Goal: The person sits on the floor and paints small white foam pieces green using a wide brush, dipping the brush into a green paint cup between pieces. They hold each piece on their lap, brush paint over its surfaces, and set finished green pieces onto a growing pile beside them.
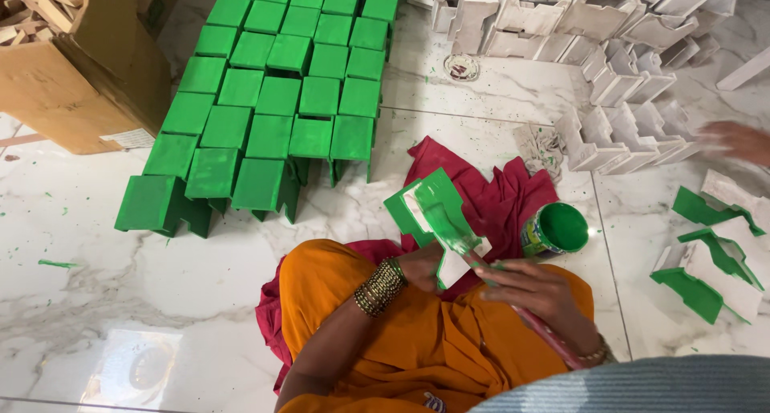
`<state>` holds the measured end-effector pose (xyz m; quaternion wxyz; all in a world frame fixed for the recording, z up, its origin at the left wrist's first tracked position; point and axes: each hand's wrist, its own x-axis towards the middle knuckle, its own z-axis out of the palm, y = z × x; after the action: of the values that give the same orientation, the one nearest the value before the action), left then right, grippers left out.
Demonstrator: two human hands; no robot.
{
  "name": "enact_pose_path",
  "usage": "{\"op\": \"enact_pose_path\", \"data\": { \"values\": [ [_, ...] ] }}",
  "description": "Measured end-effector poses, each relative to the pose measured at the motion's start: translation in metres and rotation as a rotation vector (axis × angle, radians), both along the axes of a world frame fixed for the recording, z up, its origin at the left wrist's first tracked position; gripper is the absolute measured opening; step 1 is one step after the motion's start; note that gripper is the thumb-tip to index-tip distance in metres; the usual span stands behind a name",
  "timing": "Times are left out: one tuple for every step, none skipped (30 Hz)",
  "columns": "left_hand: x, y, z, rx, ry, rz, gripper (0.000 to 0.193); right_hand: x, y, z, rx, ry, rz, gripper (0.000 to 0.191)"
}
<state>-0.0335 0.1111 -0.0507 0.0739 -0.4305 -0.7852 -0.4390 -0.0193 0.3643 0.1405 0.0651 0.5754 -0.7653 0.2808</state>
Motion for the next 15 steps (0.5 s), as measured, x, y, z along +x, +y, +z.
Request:
{"op": "enact_pose_path", "data": {
  "values": [
    [0.001, 0.001, 0.0, 0.006, -0.001, -0.004, 0.092, -0.001, 0.007, 0.005, 0.023, -0.03, 0.015, 0.029],
    [0.0, 0.002, 0.001, 0.013, -0.002, -0.007, 0.092, -0.002, 0.014, 0.012, 0.047, -0.059, 0.03, 0.028],
    [-0.001, 0.003, 0.003, 0.002, 0.025, -0.001, 0.092, -0.003, 0.023, 0.02, 0.076, -0.062, 0.043, 0.032],
    [-0.002, 0.004, 0.005, -0.009, 0.051, 0.005, 0.091, -0.003, 0.032, 0.03, 0.105, -0.067, 0.057, 0.035],
    [-0.002, 0.005, 0.007, -0.02, 0.076, 0.01, 0.09, -0.002, 0.036, 0.036, 0.135, -0.072, 0.07, 0.039],
    [-0.001, 0.006, 0.009, 0.036, 0.002, -0.021, 0.092, 0.0, 0.042, 0.043, 0.093, -0.132, 0.065, 0.037],
    [0.0, 0.008, 0.012, 0.091, -0.073, -0.052, 0.093, 0.002, 0.05, 0.053, 0.051, -0.191, 0.059, 0.036],
    [0.001, 0.01, 0.016, 0.147, -0.147, -0.083, 0.094, 0.001, 0.053, 0.06, 0.01, -0.249, 0.053, 0.034],
    [0.002, 0.011, 0.019, 0.098, -0.109, -0.066, 0.095, -0.001, 0.047, 0.06, -0.058, -0.173, 0.05, 0.03],
    [0.003, 0.011, 0.022, 0.047, -0.071, -0.049, 0.097, -0.005, 0.036, 0.058, -0.127, -0.098, 0.048, 0.026],
    [0.003, 0.011, 0.025, -0.004, -0.034, -0.031, 0.098, -0.009, 0.026, 0.055, -0.197, -0.022, 0.047, 0.023],
    [0.004, 0.011, 0.027, -0.009, -0.032, -0.025, 0.097, -0.014, 0.016, 0.052, -0.168, -0.017, 0.008, 0.025],
    [0.006, 0.013, 0.028, -0.014, -0.031, -0.019, 0.097, -0.019, 0.007, 0.049, -0.139, -0.013, -0.029, 0.028],
    [0.007, 0.014, 0.028, -0.018, -0.031, -0.014, 0.096, -0.025, -0.003, 0.045, -0.146, -0.019, 0.005, 0.025],
    [0.008, 0.013, 0.026, -0.028, -0.044, -0.005, 0.099, -0.031, -0.012, 0.039, -0.152, -0.024, 0.041, 0.023]
  ]
}}
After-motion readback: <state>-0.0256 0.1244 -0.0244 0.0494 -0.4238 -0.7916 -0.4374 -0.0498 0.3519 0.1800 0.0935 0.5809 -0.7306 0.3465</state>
